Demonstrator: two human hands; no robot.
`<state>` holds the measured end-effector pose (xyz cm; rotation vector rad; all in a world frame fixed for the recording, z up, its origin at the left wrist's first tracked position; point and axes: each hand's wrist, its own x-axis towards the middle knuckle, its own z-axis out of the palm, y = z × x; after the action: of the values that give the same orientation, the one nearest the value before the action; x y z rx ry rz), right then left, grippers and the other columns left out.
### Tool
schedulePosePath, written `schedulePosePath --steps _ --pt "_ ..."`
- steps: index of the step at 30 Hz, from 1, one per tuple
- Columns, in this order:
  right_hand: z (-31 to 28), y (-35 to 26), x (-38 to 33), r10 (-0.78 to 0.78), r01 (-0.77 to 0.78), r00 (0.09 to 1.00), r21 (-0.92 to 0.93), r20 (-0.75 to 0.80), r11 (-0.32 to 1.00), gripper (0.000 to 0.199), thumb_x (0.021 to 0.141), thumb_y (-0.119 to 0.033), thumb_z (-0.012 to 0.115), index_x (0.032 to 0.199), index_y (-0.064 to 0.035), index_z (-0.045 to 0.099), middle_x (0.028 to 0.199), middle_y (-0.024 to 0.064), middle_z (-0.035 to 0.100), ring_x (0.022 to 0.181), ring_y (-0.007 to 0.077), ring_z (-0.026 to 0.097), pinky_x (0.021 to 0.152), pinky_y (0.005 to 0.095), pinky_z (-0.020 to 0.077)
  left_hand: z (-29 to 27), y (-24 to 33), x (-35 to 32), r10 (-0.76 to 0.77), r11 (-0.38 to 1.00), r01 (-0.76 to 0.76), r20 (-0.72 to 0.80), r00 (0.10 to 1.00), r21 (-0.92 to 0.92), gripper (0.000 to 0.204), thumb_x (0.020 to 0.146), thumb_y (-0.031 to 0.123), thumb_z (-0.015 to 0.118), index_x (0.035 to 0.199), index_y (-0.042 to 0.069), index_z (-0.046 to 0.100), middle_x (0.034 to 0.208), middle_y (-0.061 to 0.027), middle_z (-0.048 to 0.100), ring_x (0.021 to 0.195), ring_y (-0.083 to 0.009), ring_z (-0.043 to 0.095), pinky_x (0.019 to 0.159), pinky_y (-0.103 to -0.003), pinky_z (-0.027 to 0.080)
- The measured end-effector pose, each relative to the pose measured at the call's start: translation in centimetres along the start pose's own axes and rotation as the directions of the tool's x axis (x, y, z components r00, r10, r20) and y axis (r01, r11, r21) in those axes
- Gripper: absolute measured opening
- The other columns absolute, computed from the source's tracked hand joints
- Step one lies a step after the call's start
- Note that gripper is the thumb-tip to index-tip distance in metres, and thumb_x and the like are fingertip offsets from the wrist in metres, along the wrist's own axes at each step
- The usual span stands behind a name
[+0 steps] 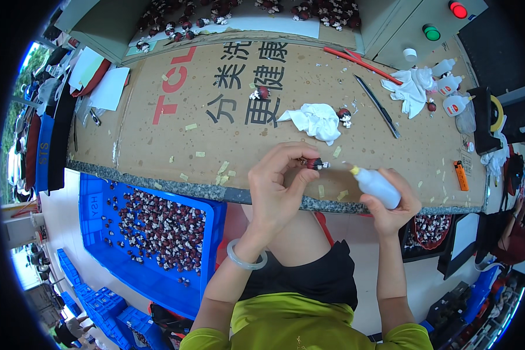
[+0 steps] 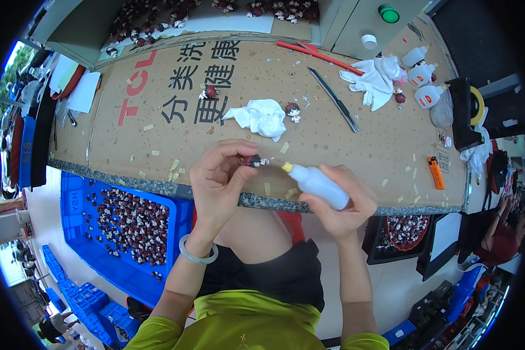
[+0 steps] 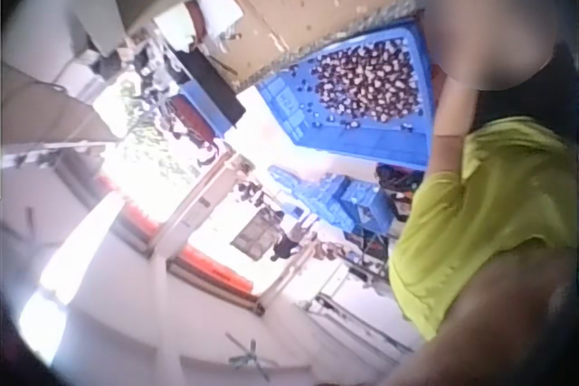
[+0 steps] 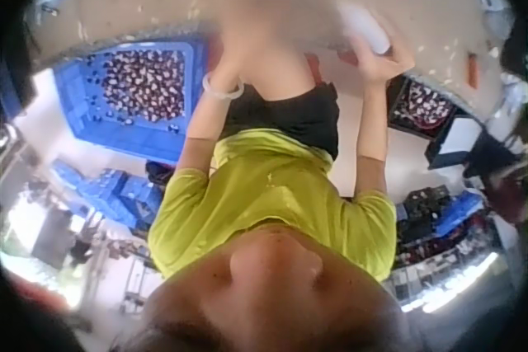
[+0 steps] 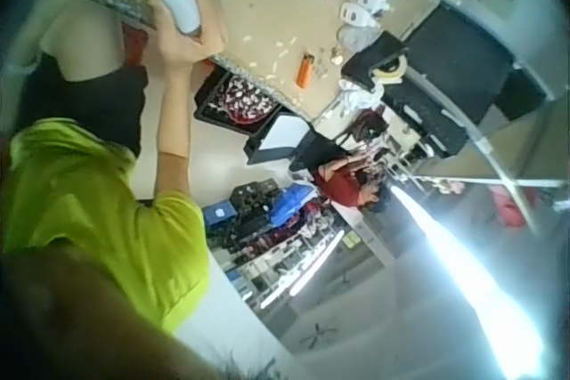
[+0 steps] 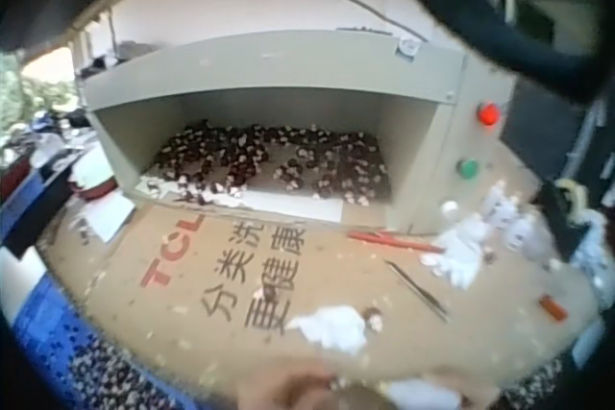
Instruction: The person repeatedly picks small red-and-white decorative items from a blue bin, applies glue from a white bottle to each item, and places them into a cardboard box. The process is repetitive and involves handling items one at a time.
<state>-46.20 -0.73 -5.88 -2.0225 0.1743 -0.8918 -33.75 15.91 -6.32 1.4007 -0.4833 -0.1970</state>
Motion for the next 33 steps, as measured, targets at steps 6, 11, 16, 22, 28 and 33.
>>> schedulePosePath --steps 6,11,16,22,28,33 --pt "0.23 0.49 0.34 0.316 -0.292 0.949 0.342 -0.016 0.893 0.048 0.075 0.001 0.070 0.120 0.0099 0.056 0.098 0.0201 0.067 0.084 0.0205 0.067 0.075 0.0303 0.0544 0.03 -0.70 -0.73 0.288 0.939 -0.286 0.015 0.957 0.194 0.024 0.067 -0.009 0.071 0.090 -0.001 0.065 0.088 -0.0116 0.067 0.078 -0.0227 0.065 0.070 -0.030 0.053" --pt "0.22 0.64 0.36 0.323 -0.295 0.946 0.369 -0.014 0.881 0.047 0.078 0.000 0.067 0.122 0.0092 0.055 0.099 0.0204 0.067 0.085 0.0204 0.067 0.075 0.0304 0.0548 0.10 -0.57 -0.93 0.370 0.890 -0.365 0.035 0.928 0.271 0.021 0.066 -0.007 0.071 0.086 -0.002 0.063 0.085 -0.0112 0.066 0.078 -0.0261 0.064 0.070 -0.032 0.052" --pt "0.28 0.65 0.38 0.329 -0.301 0.944 0.377 -0.010 0.876 0.047 0.078 0.000 0.067 0.122 0.0088 0.055 0.101 0.0202 0.067 0.086 0.0208 0.067 0.075 0.0305 0.0547 -0.02 -0.52 -0.99 0.393 0.871 -0.395 0.068 0.917 0.294 0.020 0.069 -0.008 0.069 0.087 -0.003 0.062 0.086 -0.0125 0.066 0.080 -0.0244 0.064 0.071 -0.031 0.052" --pt "0.34 0.94 0.42 0.325 -0.299 0.946 0.396 0.003 0.868 0.044 0.079 -0.001 0.068 0.120 0.0078 0.054 0.102 0.0206 0.066 0.086 0.0210 0.067 0.075 0.0305 0.0548 0.17 -0.55 -1.02 0.378 0.882 -0.374 0.043 0.925 0.286 0.020 0.066 -0.007 0.069 0.084 -0.001 0.063 0.083 -0.0109 0.065 0.077 -0.0263 0.064 0.070 -0.032 0.051" --pt "0.28 1.01 0.37 0.328 -0.304 0.945 0.398 0.007 0.866 0.044 0.079 -0.002 0.068 0.120 0.0073 0.054 0.102 0.0206 0.066 0.087 0.0206 0.066 0.074 0.0296 0.0544 0.02 -0.54 -1.05 0.371 0.887 -0.373 0.062 0.927 0.270 0.018 0.069 -0.009 0.068 0.086 -0.004 0.062 0.085 -0.0127 0.065 0.076 -0.0223 0.062 0.067 -0.028 0.051" --pt "0.32 0.91 0.44 0.330 -0.308 0.944 0.388 0.010 0.869 0.044 0.079 -0.001 0.068 0.120 0.0072 0.054 0.102 0.0204 0.066 0.087 0.0203 0.066 0.075 0.0291 0.0540 -0.08 -0.65 -1.06 0.383 0.880 -0.389 0.077 0.921 0.272 0.020 0.069 -0.012 0.067 0.087 -0.005 0.061 0.086 -0.0135 0.066 0.077 -0.0214 0.062 0.068 -0.028 0.051"
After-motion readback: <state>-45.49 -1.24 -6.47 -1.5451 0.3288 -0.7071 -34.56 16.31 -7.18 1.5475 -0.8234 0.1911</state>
